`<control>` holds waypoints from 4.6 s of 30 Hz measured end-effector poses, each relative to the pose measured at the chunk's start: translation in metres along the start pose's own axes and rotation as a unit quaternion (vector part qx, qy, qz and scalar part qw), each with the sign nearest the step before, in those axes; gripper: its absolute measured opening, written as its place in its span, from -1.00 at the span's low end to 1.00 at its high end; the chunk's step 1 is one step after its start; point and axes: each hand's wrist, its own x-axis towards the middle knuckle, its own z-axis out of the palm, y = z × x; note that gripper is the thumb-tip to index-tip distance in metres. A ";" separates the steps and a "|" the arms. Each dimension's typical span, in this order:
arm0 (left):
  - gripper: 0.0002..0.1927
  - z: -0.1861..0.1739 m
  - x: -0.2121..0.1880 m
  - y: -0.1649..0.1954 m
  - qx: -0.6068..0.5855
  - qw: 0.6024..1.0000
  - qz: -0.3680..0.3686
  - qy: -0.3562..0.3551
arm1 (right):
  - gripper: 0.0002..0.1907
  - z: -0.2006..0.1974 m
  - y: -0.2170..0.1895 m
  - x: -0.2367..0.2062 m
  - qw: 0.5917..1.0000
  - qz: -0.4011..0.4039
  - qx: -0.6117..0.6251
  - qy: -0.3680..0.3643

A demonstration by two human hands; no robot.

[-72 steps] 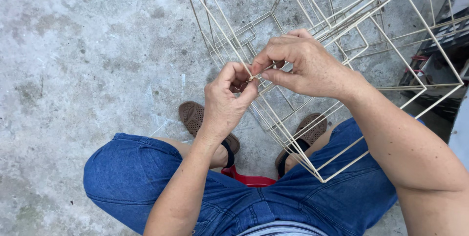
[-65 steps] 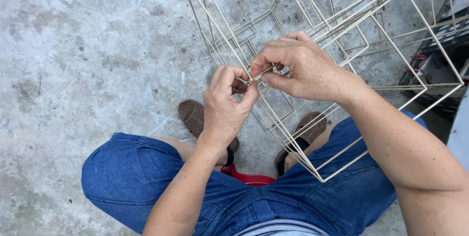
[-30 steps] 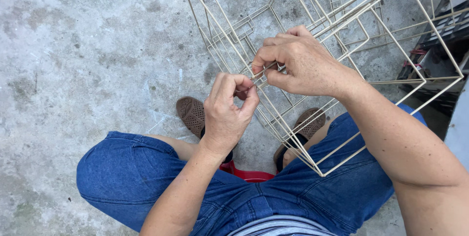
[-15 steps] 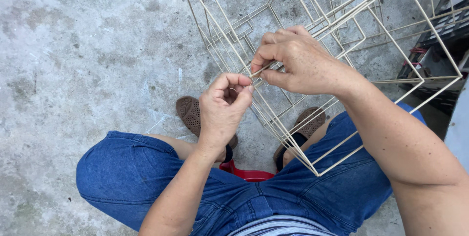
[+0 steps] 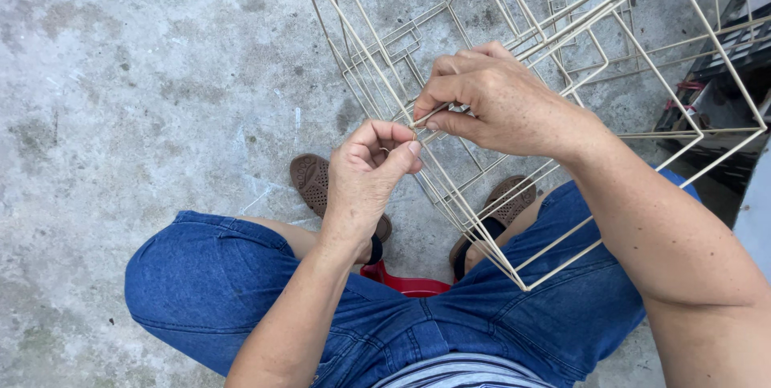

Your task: The person sits on a low stool on a concrete floor and assembles rectangular wire frame structures, twisting thin tie wires by hand around the joints to fasten the frames together. They reposition the frames and add tie wires at several joints, then set a frame aside.

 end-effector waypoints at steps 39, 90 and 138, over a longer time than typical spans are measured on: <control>-0.89 0.001 -0.015 0.009 0.099 0.974 0.190 0.071 | -0.68 -0.002 -0.022 -0.018 0.998 -0.030 0.046 0.004; -0.91 -0.018 0.038 -0.021 0.053 0.981 0.154 -0.108 | -0.85 -0.005 -0.015 -0.007 0.978 0.057 0.190 0.069; -0.91 -0.004 0.033 -0.014 0.111 0.982 0.120 -0.092 | -0.93 0.000 -0.017 0.004 0.968 0.117 0.151 0.164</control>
